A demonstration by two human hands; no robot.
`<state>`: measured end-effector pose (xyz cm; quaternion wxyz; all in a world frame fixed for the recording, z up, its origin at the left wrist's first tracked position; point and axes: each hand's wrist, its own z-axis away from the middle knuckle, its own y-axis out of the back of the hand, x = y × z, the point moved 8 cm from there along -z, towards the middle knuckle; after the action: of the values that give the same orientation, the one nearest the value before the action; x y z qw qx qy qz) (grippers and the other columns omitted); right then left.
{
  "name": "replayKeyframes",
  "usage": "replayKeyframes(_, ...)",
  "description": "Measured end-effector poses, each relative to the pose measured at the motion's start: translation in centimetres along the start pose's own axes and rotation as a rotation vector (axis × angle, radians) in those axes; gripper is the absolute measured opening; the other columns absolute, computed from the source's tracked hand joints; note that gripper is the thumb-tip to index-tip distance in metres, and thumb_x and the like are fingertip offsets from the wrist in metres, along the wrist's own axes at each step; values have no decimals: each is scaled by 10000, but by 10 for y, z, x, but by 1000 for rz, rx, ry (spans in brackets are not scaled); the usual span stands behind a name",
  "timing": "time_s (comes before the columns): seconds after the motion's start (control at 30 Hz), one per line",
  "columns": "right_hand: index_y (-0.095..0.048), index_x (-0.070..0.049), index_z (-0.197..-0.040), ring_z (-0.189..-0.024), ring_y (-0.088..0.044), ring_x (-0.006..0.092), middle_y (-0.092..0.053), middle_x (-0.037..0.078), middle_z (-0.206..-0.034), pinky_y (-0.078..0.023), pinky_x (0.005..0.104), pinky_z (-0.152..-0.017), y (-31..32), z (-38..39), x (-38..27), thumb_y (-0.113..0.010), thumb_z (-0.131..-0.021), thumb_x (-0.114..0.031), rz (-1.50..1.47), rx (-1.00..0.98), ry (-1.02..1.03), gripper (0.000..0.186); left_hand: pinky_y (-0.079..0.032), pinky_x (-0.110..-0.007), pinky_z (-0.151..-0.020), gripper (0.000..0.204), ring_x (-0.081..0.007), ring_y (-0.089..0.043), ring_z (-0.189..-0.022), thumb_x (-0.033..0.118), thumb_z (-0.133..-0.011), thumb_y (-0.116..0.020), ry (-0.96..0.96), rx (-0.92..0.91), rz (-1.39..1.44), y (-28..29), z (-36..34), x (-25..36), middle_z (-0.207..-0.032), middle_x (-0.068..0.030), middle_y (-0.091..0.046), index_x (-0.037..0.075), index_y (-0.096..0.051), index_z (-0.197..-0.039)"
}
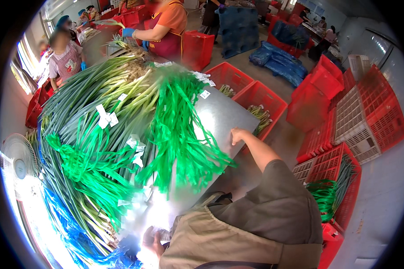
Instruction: The person handles green ties from a red crate and attaches printed labels to them by hand at a workstation with scallions.
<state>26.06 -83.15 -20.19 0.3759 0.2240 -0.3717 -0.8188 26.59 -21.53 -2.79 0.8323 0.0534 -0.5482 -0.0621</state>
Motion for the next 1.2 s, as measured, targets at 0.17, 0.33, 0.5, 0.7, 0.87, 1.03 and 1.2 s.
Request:
replayKeyframes(0.17,-555,38,-1119,-1080,-523,364,-446,256,-1262,-452,437,-876,0,1,3,-783,-615,-222,-13,32,-24,612,-450,-190,-552,337,-69,-554,-586,-90,-701,-634,-99,-10,19,8,-13,-19,-706,-58,-624,-39,-594,-1032)
replayKeyframes(0.33,-546,37,-1135,-1098,-514,357,-452,242,-1264,-451,436,-880,-2,-3,7,-780,-620,-210,9,18,-7,618,-429,-186,-530,334,-55,-530,-555,-81,-703,-633,-63,-7,41,5,-8,-13,-671,-44,-615,-36,-598,-1033)
replayKeyframes(0.5,-605,27,-970,-943,-583,358,-581,242,-1020,-480,434,-782,30,24,-24,-700,-672,-209,-121,225,14,393,-366,-169,-500,337,-26,-461,-517,-65,-706,-632,0,73,67,10,3,-4,-610,21,-556,-25,-599,-1038)
replayKeyframes(0.7,-631,-28,-792,-705,-587,148,-635,79,-764,-471,292,-640,20,152,-270,-626,-790,-160,-762,134,853,132,-325,-164,-489,329,-16,-392,-498,-69,-716,-631,-93,101,168,17,-29,-30,-558,73,-425,-25,-591,-1040)
replayKeyframes(0.87,-558,-28,-1107,-832,-598,220,-627,104,-932,-465,333,-717,-41,301,-415,-618,-775,-151,-736,-223,1356,360,-461,-199,-625,319,-98,-579,-673,-66,-754,-622,-233,159,212,31,-26,-29,-736,-61,-610,-39,-553,-1065)
replayKeyframes(1.03,-609,-13,-965,-755,-609,244,-631,127,-822,-471,330,-667,-64,313,-435,-618,-735,-159,-675,-192,1470,272,-463,-210,-635,314,-116,-587,-702,-43,-772,-616,-29,232,175,26,13,-3,-781,-77,-618,-43,-543,-1077)
replayKeyframes(1.2,-599,-15,-997,-699,-587,213,-619,105,-871,-461,323,-632,-85,315,-433,-629,-732,-151,-713,-301,1315,300,-447,-195,-605,320,-93,-568,-672,-33,-772,-613,-192,242,163,46,7,-40,-765,-71,-613,-41,-544,-1085)
